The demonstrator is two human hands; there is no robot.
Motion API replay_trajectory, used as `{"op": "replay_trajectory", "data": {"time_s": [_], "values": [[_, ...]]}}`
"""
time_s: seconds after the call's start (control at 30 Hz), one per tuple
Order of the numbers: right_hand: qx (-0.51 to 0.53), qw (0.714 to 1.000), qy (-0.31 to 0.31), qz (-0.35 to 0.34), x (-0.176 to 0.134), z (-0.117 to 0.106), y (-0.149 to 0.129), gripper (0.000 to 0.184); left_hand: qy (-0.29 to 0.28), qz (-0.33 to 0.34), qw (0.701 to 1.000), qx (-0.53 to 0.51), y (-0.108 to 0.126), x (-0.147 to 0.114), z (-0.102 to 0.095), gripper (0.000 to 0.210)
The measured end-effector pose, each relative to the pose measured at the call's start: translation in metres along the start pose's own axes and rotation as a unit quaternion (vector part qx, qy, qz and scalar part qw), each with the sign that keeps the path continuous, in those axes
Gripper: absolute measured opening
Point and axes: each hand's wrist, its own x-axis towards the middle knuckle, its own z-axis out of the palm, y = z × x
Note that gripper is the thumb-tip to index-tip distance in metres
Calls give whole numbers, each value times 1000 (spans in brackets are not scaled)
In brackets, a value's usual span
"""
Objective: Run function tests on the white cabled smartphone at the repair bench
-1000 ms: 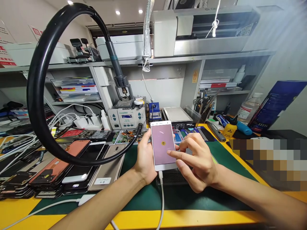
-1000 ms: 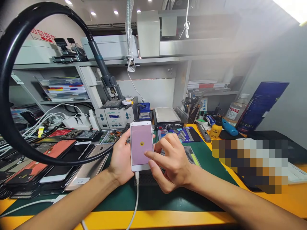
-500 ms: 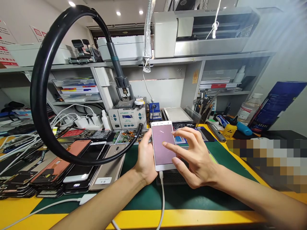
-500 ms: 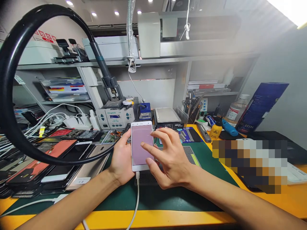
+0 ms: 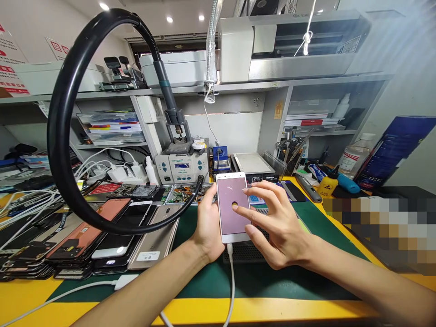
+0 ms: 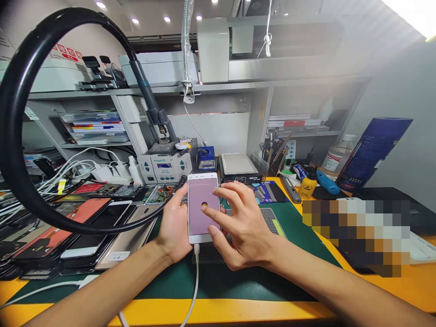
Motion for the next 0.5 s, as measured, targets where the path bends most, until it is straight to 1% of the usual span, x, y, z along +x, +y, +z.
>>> {"op": "replay_trajectory", "data": {"time_s": [0.33, 0.5], "values": [[1, 1000, 7, 0, 0, 1, 0, 36, -16, -7, 1000, -6, -1, -1, -3, 60], [6, 1000, 14, -6, 1, 1, -1, 32, -19, -12, 1000, -10, 0, -1, 0, 62]]}}
